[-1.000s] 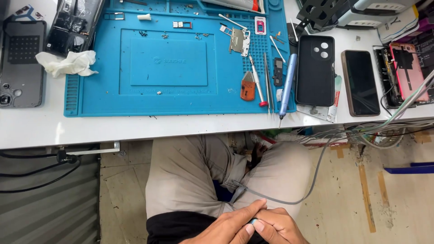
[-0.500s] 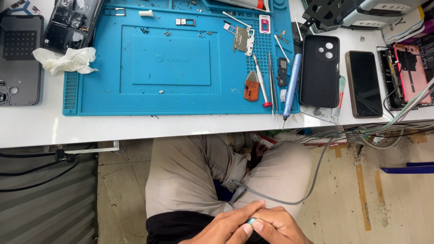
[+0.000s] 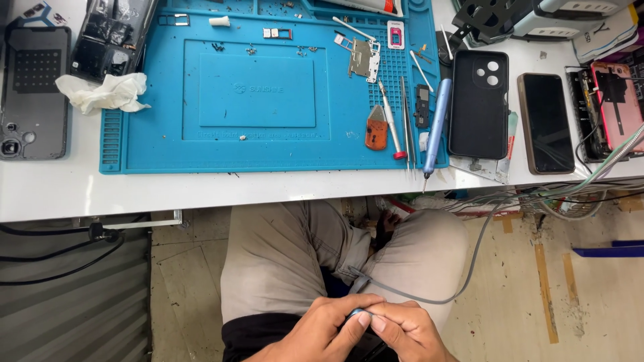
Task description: Repairing a mobile phone by cleaning internal components and inspecting the battery.
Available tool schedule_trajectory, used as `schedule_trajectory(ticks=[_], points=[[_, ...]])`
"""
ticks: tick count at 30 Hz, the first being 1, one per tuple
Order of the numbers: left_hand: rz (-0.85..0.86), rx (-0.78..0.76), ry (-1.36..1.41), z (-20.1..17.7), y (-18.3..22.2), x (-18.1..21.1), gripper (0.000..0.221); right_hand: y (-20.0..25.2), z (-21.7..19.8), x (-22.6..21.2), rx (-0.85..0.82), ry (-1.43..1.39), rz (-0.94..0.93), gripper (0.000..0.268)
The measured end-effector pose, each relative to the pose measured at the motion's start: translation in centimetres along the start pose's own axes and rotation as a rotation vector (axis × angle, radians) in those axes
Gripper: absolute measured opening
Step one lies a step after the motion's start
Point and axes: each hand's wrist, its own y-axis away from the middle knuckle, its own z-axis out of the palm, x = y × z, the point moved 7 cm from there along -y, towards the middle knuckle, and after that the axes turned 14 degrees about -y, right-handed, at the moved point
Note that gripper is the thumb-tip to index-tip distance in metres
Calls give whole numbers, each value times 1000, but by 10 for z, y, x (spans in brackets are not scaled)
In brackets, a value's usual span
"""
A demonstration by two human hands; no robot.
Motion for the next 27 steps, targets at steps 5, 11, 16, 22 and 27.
schedule_trajectory(ticks=[5, 11, 16, 22, 27], points=[[8, 26, -34, 6, 7, -4, 36, 2, 5, -1, -1, -55, -36, 30], [-5, 77, -33, 9, 13, -7, 37, 5, 7, 0, -15, -51, -49, 30], [-11, 83, 22, 8, 16, -2, 37, 6, 12, -7, -9, -45, -23, 32], [177, 94, 59, 0, 15, 8, 38, 5, 10, 6, -35, -154, 58, 34], [178, 186, 30, 3, 23, -15, 33, 14, -2, 35, -12, -239, 86, 35]])
